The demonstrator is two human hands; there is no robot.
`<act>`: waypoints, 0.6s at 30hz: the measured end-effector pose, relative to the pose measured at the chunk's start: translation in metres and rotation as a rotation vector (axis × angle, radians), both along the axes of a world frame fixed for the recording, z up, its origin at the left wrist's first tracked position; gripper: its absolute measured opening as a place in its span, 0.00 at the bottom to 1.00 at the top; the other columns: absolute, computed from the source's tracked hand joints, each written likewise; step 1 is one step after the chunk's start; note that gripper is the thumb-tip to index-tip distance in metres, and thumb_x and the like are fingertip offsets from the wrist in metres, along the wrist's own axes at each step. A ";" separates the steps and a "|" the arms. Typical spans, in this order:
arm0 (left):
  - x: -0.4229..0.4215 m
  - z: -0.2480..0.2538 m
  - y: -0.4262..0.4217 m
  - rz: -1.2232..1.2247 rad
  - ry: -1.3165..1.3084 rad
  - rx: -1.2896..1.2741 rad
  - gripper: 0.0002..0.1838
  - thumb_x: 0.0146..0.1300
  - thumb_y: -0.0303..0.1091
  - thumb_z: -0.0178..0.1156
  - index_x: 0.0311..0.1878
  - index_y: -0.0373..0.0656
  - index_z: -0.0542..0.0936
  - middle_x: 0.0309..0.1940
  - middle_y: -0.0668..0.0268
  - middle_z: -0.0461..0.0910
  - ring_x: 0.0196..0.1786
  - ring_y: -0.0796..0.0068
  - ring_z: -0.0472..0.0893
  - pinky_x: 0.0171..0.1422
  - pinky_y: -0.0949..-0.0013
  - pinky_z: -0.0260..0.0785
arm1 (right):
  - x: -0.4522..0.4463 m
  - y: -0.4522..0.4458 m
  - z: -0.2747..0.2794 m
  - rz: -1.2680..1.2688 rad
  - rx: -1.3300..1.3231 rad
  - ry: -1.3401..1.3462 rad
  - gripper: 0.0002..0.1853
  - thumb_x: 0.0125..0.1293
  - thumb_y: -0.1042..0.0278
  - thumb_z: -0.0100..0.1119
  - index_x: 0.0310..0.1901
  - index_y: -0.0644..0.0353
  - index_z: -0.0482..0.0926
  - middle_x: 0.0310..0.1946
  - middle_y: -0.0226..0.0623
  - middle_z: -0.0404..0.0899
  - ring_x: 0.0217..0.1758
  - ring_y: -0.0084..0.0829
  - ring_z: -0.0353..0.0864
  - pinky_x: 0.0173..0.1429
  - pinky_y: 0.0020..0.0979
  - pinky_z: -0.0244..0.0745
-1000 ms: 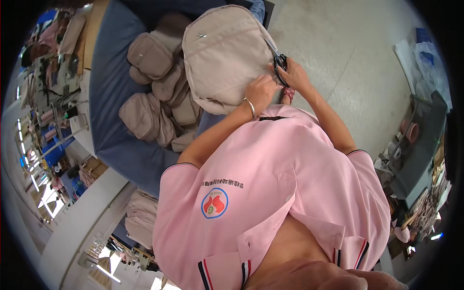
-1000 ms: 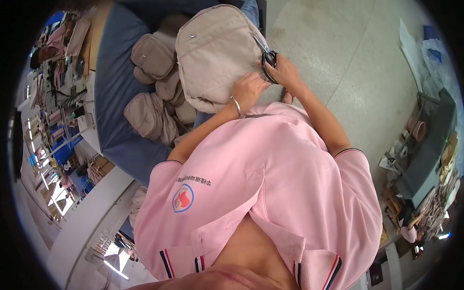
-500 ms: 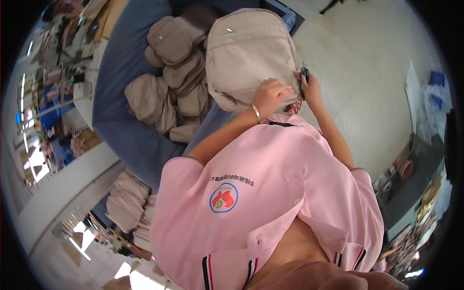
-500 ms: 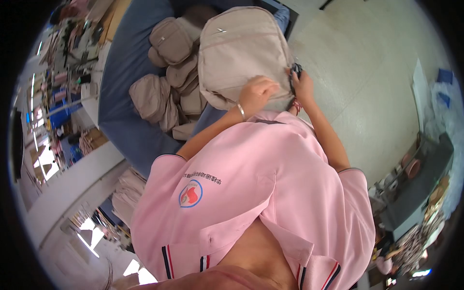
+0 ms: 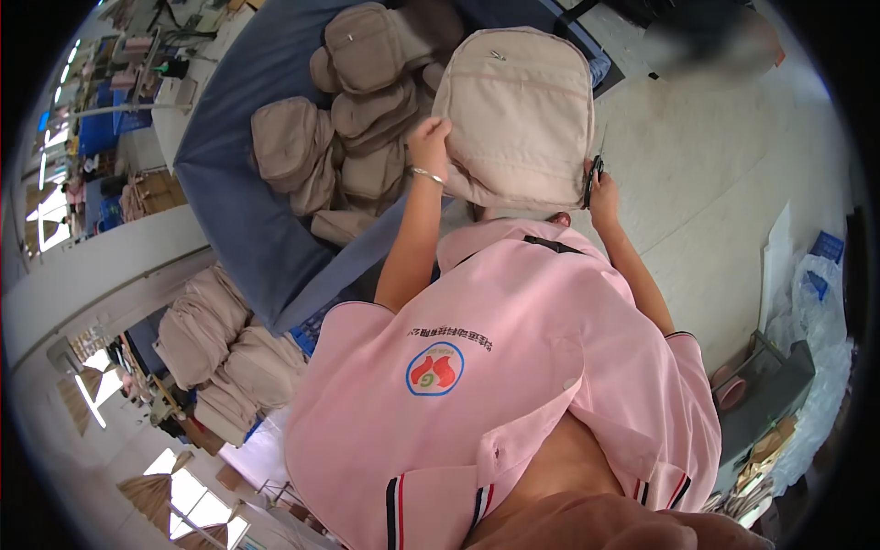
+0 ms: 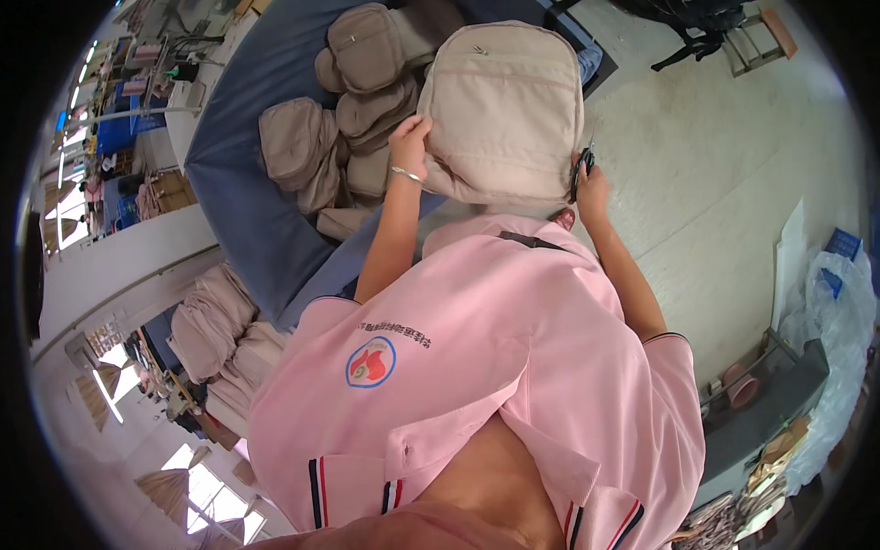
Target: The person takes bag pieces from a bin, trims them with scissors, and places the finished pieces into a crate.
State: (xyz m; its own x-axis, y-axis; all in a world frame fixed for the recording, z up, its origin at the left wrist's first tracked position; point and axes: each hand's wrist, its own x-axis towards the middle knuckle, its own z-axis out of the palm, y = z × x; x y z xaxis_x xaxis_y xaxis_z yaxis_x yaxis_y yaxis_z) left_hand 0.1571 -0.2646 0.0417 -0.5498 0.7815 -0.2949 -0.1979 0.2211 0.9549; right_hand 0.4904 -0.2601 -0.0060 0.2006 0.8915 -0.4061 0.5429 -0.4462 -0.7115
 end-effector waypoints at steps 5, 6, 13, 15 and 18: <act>0.007 0.078 0.005 -0.058 0.450 0.218 0.08 0.58 0.30 0.64 0.37 0.35 0.83 0.31 0.66 0.81 0.33 0.77 0.77 0.40 0.73 0.69 | -0.005 0.004 0.041 -0.072 0.225 0.417 0.20 0.71 0.52 0.53 0.36 0.65 0.75 0.22 0.31 0.77 0.14 0.22 0.72 0.19 0.27 0.69; 0.005 0.099 0.001 -0.103 0.600 0.239 0.08 0.57 0.30 0.64 0.37 0.36 0.83 0.31 0.64 0.81 0.33 0.74 0.77 0.40 0.72 0.69 | -0.003 0.009 0.046 -0.074 0.289 0.463 0.19 0.71 0.53 0.54 0.37 0.65 0.75 0.22 0.29 0.76 0.14 0.22 0.71 0.20 0.27 0.70; -0.011 0.204 -0.008 -0.356 0.905 0.437 0.06 0.58 0.31 0.64 0.33 0.38 0.82 0.30 0.64 0.81 0.35 0.67 0.77 0.44 0.67 0.67 | 0.018 0.067 0.177 0.687 0.862 -0.171 0.26 0.54 0.52 0.72 0.42 0.63 0.71 0.27 0.38 0.73 0.26 0.37 0.78 0.29 0.34 0.70; -0.011 0.226 -0.008 -0.453 0.960 0.424 0.06 0.58 0.31 0.64 0.32 0.38 0.81 0.28 0.66 0.80 0.33 0.68 0.75 0.43 0.67 0.66 | 0.017 0.076 0.209 0.812 0.905 -0.203 0.27 0.54 0.49 0.70 0.42 0.63 0.71 0.32 0.39 0.73 0.30 0.43 0.77 0.32 0.37 0.71; -0.010 0.244 -0.003 -0.562 1.056 0.511 0.05 0.58 0.30 0.63 0.32 0.39 0.81 0.27 0.66 0.79 0.33 0.69 0.75 0.45 0.68 0.65 | 0.006 0.087 0.248 0.962 1.128 -0.248 0.29 0.55 0.46 0.67 0.44 0.63 0.70 0.38 0.41 0.71 0.37 0.47 0.75 0.38 0.40 0.72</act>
